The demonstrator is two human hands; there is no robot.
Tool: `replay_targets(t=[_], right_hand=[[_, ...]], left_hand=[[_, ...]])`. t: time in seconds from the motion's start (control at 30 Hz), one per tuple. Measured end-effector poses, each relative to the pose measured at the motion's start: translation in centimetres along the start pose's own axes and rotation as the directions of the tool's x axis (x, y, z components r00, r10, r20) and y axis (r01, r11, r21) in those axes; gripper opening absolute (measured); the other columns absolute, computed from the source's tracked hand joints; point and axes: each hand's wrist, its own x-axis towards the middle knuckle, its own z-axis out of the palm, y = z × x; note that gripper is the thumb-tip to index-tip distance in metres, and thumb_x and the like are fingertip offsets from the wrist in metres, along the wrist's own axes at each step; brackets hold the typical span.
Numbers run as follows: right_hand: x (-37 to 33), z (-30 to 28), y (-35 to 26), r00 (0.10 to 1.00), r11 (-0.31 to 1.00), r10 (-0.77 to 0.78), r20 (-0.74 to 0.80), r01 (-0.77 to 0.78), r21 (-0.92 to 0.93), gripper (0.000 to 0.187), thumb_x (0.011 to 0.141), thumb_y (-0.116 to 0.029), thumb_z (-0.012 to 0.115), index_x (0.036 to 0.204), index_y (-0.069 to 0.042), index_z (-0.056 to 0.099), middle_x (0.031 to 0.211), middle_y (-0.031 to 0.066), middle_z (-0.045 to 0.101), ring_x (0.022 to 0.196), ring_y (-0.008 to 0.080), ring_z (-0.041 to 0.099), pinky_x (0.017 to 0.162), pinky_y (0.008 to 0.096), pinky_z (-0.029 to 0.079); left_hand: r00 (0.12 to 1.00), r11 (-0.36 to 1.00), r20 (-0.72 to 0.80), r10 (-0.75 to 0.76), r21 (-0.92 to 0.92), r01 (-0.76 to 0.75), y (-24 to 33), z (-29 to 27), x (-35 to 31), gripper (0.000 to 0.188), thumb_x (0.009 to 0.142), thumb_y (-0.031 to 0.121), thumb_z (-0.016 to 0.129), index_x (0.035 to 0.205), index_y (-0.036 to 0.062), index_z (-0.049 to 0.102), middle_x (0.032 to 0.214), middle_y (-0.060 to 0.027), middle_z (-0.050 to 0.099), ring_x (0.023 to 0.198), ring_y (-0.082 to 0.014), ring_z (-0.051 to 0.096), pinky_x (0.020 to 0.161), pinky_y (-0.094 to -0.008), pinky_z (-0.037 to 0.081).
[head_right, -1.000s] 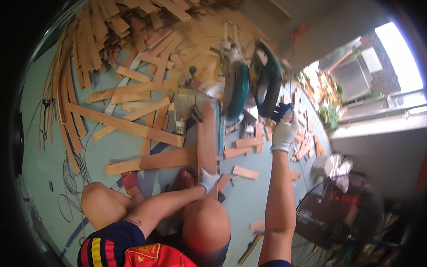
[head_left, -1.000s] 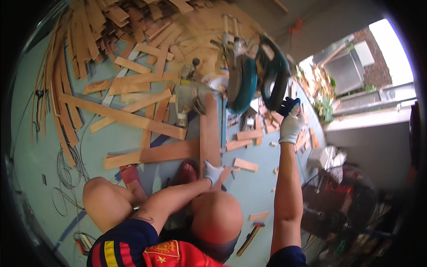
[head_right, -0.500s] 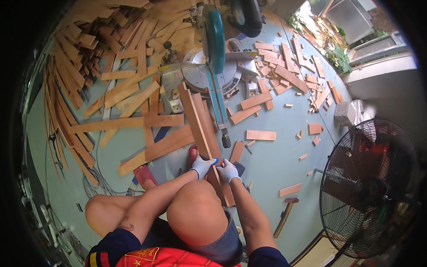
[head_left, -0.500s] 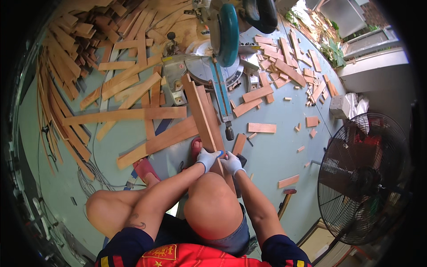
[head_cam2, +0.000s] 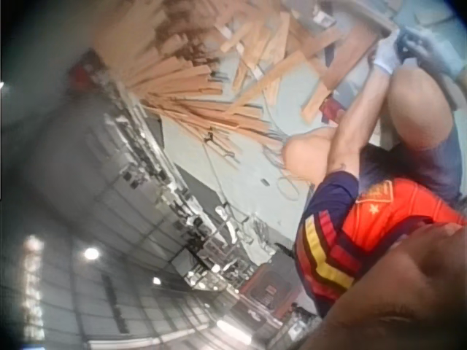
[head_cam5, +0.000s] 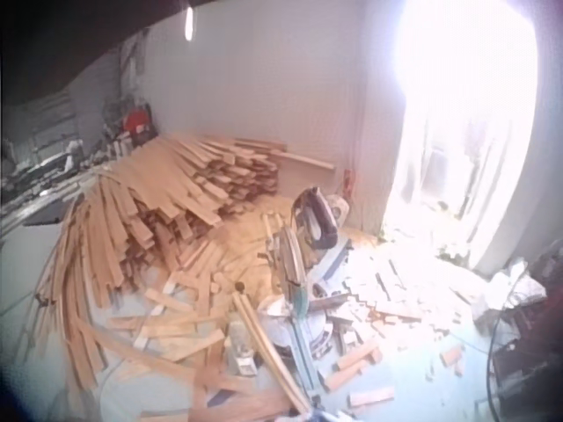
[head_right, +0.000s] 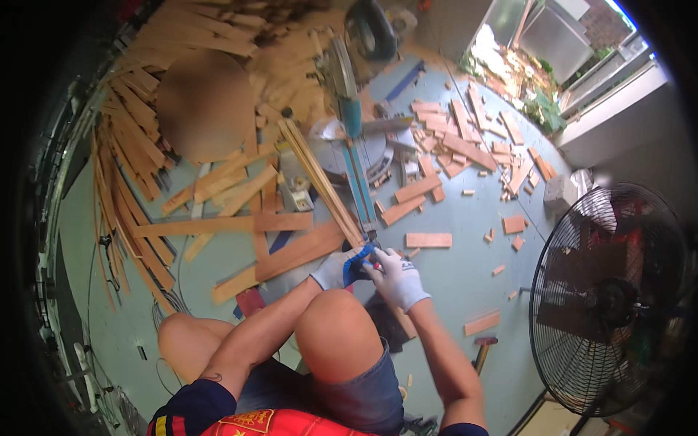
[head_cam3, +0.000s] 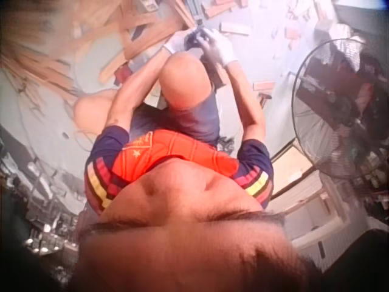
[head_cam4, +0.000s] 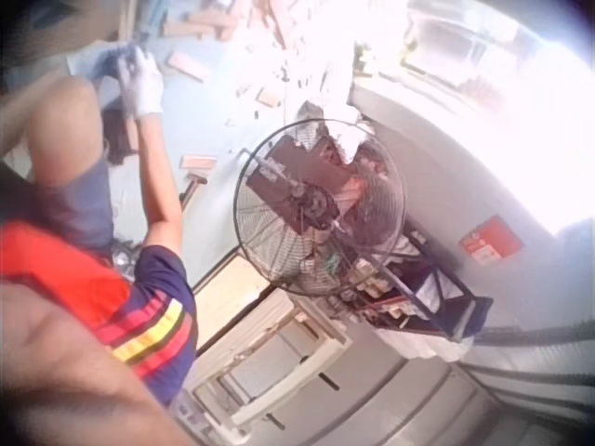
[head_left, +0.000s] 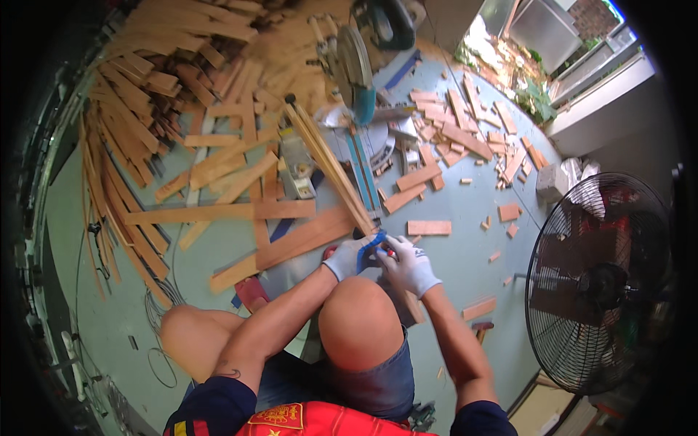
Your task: The person measures and marks wooden strips against a curved metal frame, then moves to a miter saw to cut the strips into shorter pieces. The person handles the wood by hand and uses a marker and a miter saw during the process.
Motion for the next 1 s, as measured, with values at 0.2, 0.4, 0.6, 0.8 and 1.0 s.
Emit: replay_targets(t=[0.2, 0.4, 0.6, 0.8, 1.0], right_hand=[[-0.8, -13.3, -14.2, 0.943, 0.837, -0.329, -0.048, 0.267, -0.478, 0.054, 0.092, -0.033, 0.086, 0.131, -0.006, 0.060, 0.111, 0.0192, 0.070, 0.100, 0.0435, 0.073, 0.082, 0.0531, 0.058], [-7.0, -19.6, -25.8, 0.804, 0.668, -0.557, 0.207, 0.582, -0.464, 0.047, 0.093, -0.027, 0.082, 0.131, -0.008, 0.061, 0.106, 0.0148, 0.069, 0.100, 0.0385, 0.072, 0.080, 0.0503, 0.058], [-9.0, -13.8, -25.7, 0.657, 0.458, -0.613, 0.440, 0.749, -0.480, 0.050, 0.091, -0.025, 0.084, 0.138, -0.012, 0.070, 0.106, 0.0074, 0.070, 0.105, 0.0306, 0.069, 0.081, 0.0441, 0.061], [-8.3, -9.5, -21.9, 0.649, 0.407, -0.584, 0.488, 0.754, -0.515, 0.050, 0.086, -0.022, 0.085, 0.134, -0.015, 0.073, 0.104, 0.0066, 0.068, 0.103, 0.0313, 0.066, 0.082, 0.0451, 0.059], [-9.2, -8.8, -20.5, 0.702, 0.457, -0.551, 0.452, 0.707, -0.541, 0.060, 0.085, -0.023, 0.086, 0.143, -0.015, 0.070, 0.108, 0.0066, 0.069, 0.101, 0.0332, 0.063, 0.084, 0.0462, 0.058]], left_hand=[[0.885, 0.881, -0.063, 0.462, 0.144, -0.450, 11.4, 16.2, -9.5, 0.040, 0.113, 0.033, 0.069, 0.145, 0.0086, 0.064, 0.133, -0.0109, 0.074, 0.119, -0.0275, 0.075, 0.101, -0.0492, 0.065], [0.579, 0.594, -0.193, 0.792, 0.027, -0.804, 14.6, 18.9, -29.4, 0.041, 0.110, 0.033, 0.074, 0.140, 0.0076, 0.064, 0.138, -0.0150, 0.070, 0.125, -0.0281, 0.073, 0.102, -0.0465, 0.066], [0.498, 0.483, -0.522, 0.692, -0.177, -0.858, 1.8, 13.6, -37.5, 0.033, 0.113, 0.038, 0.068, 0.128, 0.0091, 0.066, 0.138, -0.0168, 0.070, 0.135, -0.0394, 0.067, 0.112, -0.0614, 0.059], [0.663, 0.629, -0.554, 0.504, -0.290, -0.721, -5.9, 11.0, -36.6, 0.044, 0.113, 0.041, 0.067, 0.139, 0.0057, 0.062, 0.134, -0.0146, 0.071, 0.126, -0.0301, 0.071, 0.110, -0.0523, 0.060], [0.344, -0.095, 0.099, 0.934, 0.995, -0.029, -3.9, 15.4, -43.6, 0.043, 0.086, 0.023, 0.093, 0.121, 0.0040, 0.076, 0.128, -0.0170, 0.073, 0.109, -0.0348, 0.074, 0.100, -0.0444, 0.059]])
